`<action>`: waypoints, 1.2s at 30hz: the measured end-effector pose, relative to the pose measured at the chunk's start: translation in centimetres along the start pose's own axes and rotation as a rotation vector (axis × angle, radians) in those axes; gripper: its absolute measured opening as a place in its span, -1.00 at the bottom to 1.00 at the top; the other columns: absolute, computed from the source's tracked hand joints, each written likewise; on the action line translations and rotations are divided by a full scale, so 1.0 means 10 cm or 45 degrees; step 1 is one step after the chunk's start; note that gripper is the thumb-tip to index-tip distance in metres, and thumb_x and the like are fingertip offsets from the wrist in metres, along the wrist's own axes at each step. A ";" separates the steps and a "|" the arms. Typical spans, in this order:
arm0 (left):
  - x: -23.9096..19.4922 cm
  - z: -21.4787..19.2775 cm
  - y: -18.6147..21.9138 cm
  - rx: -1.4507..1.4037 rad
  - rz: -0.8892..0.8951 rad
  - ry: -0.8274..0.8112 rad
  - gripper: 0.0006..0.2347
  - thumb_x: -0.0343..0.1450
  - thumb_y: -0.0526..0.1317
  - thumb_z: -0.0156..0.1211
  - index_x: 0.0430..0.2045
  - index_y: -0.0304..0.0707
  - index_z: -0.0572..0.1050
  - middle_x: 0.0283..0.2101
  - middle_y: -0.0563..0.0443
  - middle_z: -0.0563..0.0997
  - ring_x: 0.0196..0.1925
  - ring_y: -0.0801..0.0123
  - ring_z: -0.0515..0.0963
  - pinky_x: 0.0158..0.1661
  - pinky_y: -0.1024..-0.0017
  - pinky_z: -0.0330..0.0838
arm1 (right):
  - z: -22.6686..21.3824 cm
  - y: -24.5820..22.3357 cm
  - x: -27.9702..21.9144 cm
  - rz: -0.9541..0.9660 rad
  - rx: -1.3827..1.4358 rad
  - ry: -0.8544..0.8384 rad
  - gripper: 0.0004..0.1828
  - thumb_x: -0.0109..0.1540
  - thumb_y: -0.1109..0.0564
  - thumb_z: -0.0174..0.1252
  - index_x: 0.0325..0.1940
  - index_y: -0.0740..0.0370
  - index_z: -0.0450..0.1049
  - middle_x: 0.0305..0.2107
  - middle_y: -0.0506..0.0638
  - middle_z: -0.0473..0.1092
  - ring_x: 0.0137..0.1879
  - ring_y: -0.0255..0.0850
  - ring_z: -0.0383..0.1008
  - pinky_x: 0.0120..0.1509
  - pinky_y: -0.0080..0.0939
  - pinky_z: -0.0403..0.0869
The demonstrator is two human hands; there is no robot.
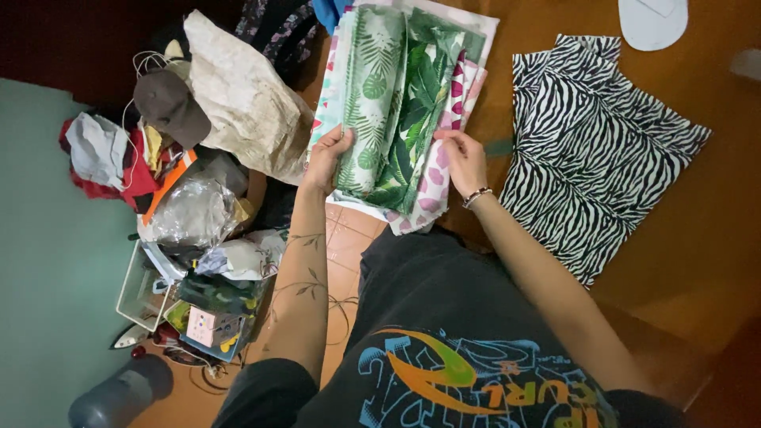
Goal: Cutting fabric patterns with scissors and sorting various fabric pieces on a table
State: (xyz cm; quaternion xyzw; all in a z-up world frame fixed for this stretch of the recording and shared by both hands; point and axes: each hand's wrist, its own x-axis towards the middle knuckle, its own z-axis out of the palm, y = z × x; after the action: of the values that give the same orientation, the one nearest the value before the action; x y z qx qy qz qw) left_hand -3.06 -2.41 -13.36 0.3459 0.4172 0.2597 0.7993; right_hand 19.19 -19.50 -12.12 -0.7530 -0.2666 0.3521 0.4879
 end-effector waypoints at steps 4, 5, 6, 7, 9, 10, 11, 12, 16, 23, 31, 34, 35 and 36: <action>-0.02 0.02 0.00 -0.033 0.024 0.005 -0.68 0.45 -0.25 0.23 0.07 -0.42 0.50 -0.17 -0.31 0.67 -0.18 0.04 0.74 -0.16 0.20 0.67 | 0.01 -0.07 -0.05 0.034 -0.010 0.025 -0.78 0.28 -0.05 0.11 -0.07 -0.09 0.62 -0.26 -0.09 0.56 -0.14 -0.24 0.55 -0.05 -0.23 0.50; 0.00 0.01 -0.03 -0.030 0.045 0.017 -0.69 0.45 -0.26 0.23 0.06 -0.41 0.51 -0.18 -0.31 0.68 -0.19 0.04 0.74 -0.16 0.21 0.67 | 0.02 -0.04 -0.04 -0.007 -0.064 0.030 -0.76 0.29 -0.10 0.18 -0.03 -0.08 0.61 -0.14 -0.04 0.56 -0.03 -0.10 0.58 0.01 -0.14 0.51; -0.02 0.05 0.01 -0.031 0.045 0.014 -0.69 0.45 -0.26 0.23 0.06 -0.41 0.51 -0.18 -0.31 0.68 -0.19 0.04 0.74 -0.16 0.21 0.67 | 0.05 0.02 -0.02 -0.007 -0.065 0.032 -0.76 0.29 -0.10 0.18 -0.03 -0.08 0.61 -0.14 -0.04 0.56 -0.03 -0.10 0.58 0.01 -0.14 0.51; -0.05 0.09 0.04 -0.027 0.043 0.006 -0.69 0.45 -0.26 0.23 0.06 -0.41 0.51 -0.18 -0.31 0.68 -0.19 0.05 0.74 -0.16 0.21 0.67 | 0.07 0.08 0.01 -0.027 -0.087 0.042 -0.75 0.27 -0.10 0.23 -0.03 -0.04 0.61 -0.12 0.00 0.55 -0.04 -0.04 0.58 0.01 -0.11 0.52; -0.08 0.11 0.06 -0.024 0.040 0.002 -0.69 0.45 -0.26 0.23 0.07 -0.41 0.50 -0.18 -0.30 0.68 -0.19 0.06 0.74 -0.16 0.22 0.67 | 0.11 0.14 0.03 -0.046 -0.108 0.048 -0.72 0.26 -0.11 0.29 -0.02 0.00 0.61 -0.10 0.04 0.53 -0.05 0.02 0.58 0.01 -0.08 0.53; -0.06 0.10 0.04 -0.036 0.046 0.002 -0.68 0.45 -0.27 0.23 0.07 -0.42 0.50 -0.18 -0.32 0.67 -0.18 0.04 0.74 -0.16 0.20 0.67 | 0.12 0.13 0.03 -0.065 -0.147 0.059 -0.70 0.24 -0.12 0.32 -0.05 0.03 0.61 -0.13 0.04 0.53 -0.01 0.01 0.57 0.04 -0.08 0.53; -0.05 0.08 0.02 -0.047 0.053 0.002 -0.68 0.45 -0.28 0.24 0.07 -0.43 0.49 -0.18 -0.33 0.67 -0.18 0.02 0.73 -0.15 0.18 0.67 | 0.13 0.13 0.04 -0.085 -0.186 0.070 -0.69 0.22 -0.13 0.36 -0.08 0.06 0.62 -0.15 0.05 0.52 0.02 0.01 0.55 0.07 -0.07 0.52; -0.08 0.11 0.06 -0.047 0.053 0.001 -0.68 0.45 -0.28 0.24 0.07 -0.43 0.49 -0.18 -0.33 0.67 -0.18 0.02 0.73 -0.15 0.18 0.67 | 0.16 0.15 0.07 -0.086 -0.186 0.071 -0.69 0.22 -0.13 0.36 -0.08 0.06 0.62 -0.15 0.05 0.52 0.02 0.01 0.55 0.07 -0.07 0.52; -0.01 0.01 0.01 -0.019 0.044 -0.008 -0.69 0.45 -0.27 0.22 0.07 -0.40 0.49 -0.20 -0.29 0.68 -0.20 0.06 0.74 -0.17 0.21 0.68 | 0.29 0.19 0.17 -0.190 -0.402 0.161 -0.55 0.17 -0.26 0.39 -0.14 0.12 0.57 -0.24 0.08 0.38 -0.02 0.10 0.47 0.09 -0.04 0.44; -0.20 0.27 0.16 0.031 0.093 0.001 -0.69 0.45 -0.29 0.23 0.08 -0.40 0.49 -0.22 -0.25 0.69 -0.22 0.12 0.74 -0.21 0.23 0.69 | 0.26 0.22 0.52 -0.225 -0.688 0.262 -0.59 0.07 -0.23 0.46 -0.18 0.01 0.61 -0.12 0.00 0.25 0.09 0.04 0.29 0.20 -0.06 0.32; -0.24 0.62 0.06 1.037 0.707 0.025 -0.46 0.28 -0.34 0.41 0.19 -0.12 0.41 0.04 -0.20 0.58 0.14 -0.01 0.50 0.18 0.00 0.40 | 0.47 -0.11 0.44 -0.086 -0.403 -0.005 -0.45 0.05 0.12 0.33 0.04 0.15 0.24 -0.10 0.30 0.45 0.08 0.27 0.50 0.17 0.17 0.44; -0.50 1.04 0.14 1.726 0.691 0.204 -0.11 0.11 -0.25 0.56 0.38 0.09 0.14 0.19 -0.19 0.44 0.27 -0.31 0.38 0.22 -0.20 0.36 | 0.50 0.20 0.59 0.157 -0.284 -0.040 -0.45 -0.02 0.06 0.31 0.02 0.12 0.32 -0.12 0.21 0.50 0.09 0.11 0.52 0.17 0.05 0.47; -0.56 1.18 0.15 2.121 0.595 0.337 0.09 0.04 -0.17 0.67 0.47 0.17 -0.03 0.25 -0.16 0.36 0.33 -0.35 0.30 0.24 -0.27 0.33 | 0.50 0.30 0.65 0.187 -0.121 -0.060 -0.58 -0.05 0.11 0.26 -0.10 0.13 0.47 -0.23 0.10 0.55 0.02 -0.04 0.58 0.07 -0.09 0.52; -0.59 1.23 0.18 2.121 0.589 0.340 0.09 0.04 -0.17 0.67 0.47 0.17 -0.03 0.25 -0.16 0.36 0.33 -0.35 0.30 0.24 -0.27 0.33 | 0.52 0.38 0.68 0.189 -0.122 -0.065 -0.58 -0.05 0.11 0.26 -0.10 0.13 0.47 -0.23 0.10 0.55 0.02 -0.04 0.58 0.07 -0.09 0.52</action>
State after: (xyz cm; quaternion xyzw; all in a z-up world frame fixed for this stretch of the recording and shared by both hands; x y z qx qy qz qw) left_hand 4.08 -9.61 -4.05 0.8601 0.4807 0.0643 0.1581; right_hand 19.42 -13.01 -18.93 -0.7839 -0.2389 0.3933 0.4168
